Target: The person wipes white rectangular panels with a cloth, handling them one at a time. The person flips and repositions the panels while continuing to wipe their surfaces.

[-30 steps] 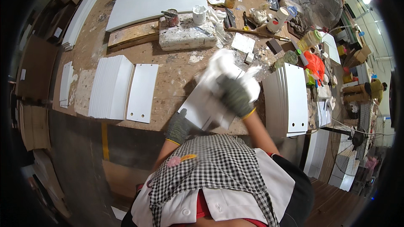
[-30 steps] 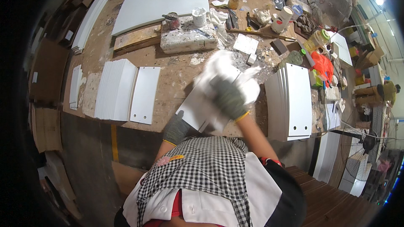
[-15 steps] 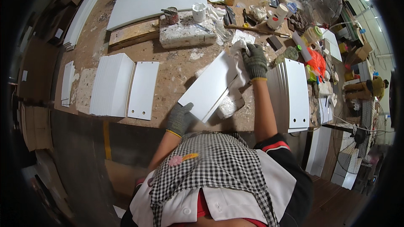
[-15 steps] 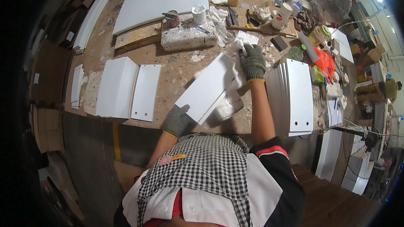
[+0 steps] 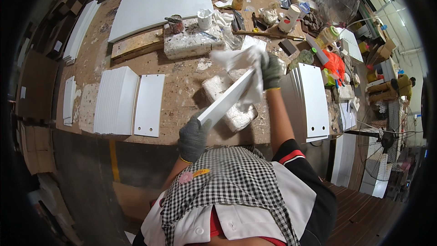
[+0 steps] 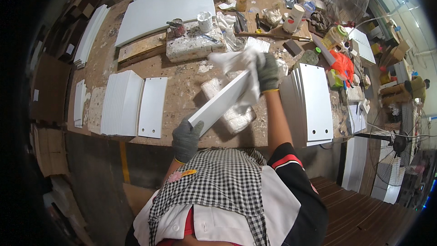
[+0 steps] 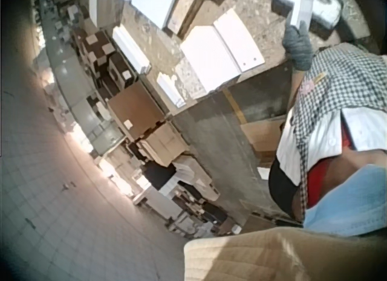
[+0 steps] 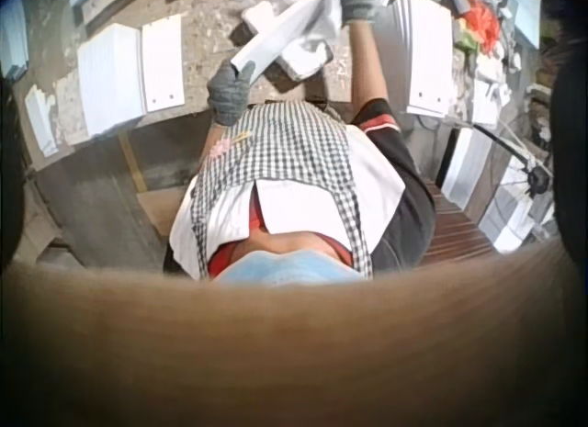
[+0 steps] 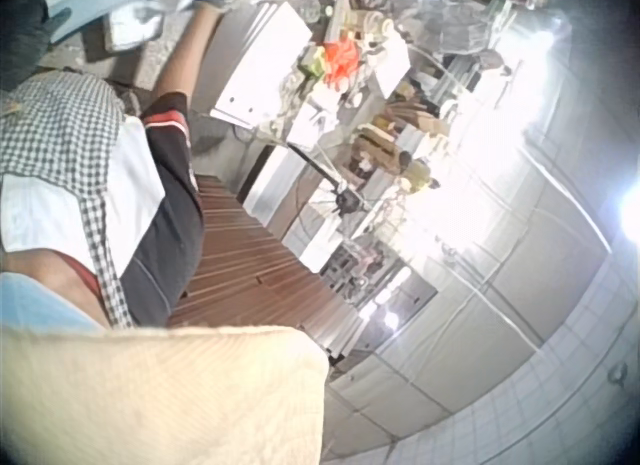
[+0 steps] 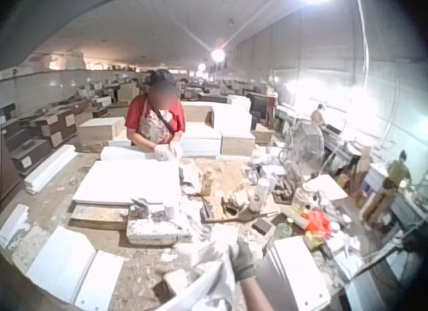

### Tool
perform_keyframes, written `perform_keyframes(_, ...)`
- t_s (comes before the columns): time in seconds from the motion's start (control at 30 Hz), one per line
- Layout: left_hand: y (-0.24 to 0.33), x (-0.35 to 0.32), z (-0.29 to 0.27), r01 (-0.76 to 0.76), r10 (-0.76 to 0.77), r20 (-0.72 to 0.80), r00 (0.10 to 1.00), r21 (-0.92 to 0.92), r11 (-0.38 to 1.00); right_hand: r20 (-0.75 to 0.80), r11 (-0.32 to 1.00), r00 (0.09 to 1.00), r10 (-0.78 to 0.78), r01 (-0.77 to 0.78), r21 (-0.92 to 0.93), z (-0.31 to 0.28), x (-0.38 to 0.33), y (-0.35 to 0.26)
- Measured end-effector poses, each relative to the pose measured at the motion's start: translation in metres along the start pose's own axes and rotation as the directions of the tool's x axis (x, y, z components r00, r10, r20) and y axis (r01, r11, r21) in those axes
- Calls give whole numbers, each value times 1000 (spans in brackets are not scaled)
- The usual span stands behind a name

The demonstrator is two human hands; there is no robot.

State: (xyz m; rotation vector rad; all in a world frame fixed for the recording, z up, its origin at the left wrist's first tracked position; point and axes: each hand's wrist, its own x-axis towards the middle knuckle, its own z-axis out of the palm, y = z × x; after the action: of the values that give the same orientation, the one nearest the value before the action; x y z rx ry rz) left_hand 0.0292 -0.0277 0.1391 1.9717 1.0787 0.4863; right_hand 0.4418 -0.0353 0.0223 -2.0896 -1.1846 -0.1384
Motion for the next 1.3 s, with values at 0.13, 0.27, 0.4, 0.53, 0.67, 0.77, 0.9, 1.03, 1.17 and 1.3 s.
perform_keyframes(0.13, -3, 5, 1, -656, 666, 61, 743, 265, 707, -230, 697, 921, 314, -59, 714, -78, 26, 31)
perform_keyframes(0.27, -18, 12, 21, -825, 741, 365, 564, 289, 486, -47, 302, 960, 276, -40, 953, -120, -21, -42)
perform_keyframes(0.4, -44, 18, 59, -765, 699, 312, 643, 231, 601, 236, 894, 950, -203, 82, 440, -64, -102, -167)
perform_keyframes(0.53, -71, 27, 98, -879, 857, 269, 440, 324, 350, 418, 928, 855, -307, 366, -68, -27, -130, -177)
perform_keyframes(0.67, -82, 17, 96, -815, 805, 195, 560, 305, 493, 328, 948, 943, 49, 60, -312, -12, -46, -79)
perform_keyframes(0.77, -74, 15, 77, -869, 895, 255, 367, 437, 232, 454, 892, 799, 394, -214, -399, -14, 25, -19)
perform_keyframes(0.9, -66, 6, 47, -583, 540, 223, 812, 353, 732, 125, 968, 961, 248, -241, -69, -50, 42, -24)
perform_keyframes(1.03, -92, 1, 46, 63, -28, 145, 989, -239, 969, 242, 899, 900, 362, -406, 165, -61, -11, -89)
perform_keyframes(1.17, -148, 10, 79, 50, 64, 383, 921, -282, 958, 292, 816, 955, -41, 201, -542, -6, -96, -158)
perform_keyframes(1.3, -199, 30, 91, 498, -15, 501, 865, -854, 149, 390, 898, 809, -440, 400, 184, -15, -183, -187)
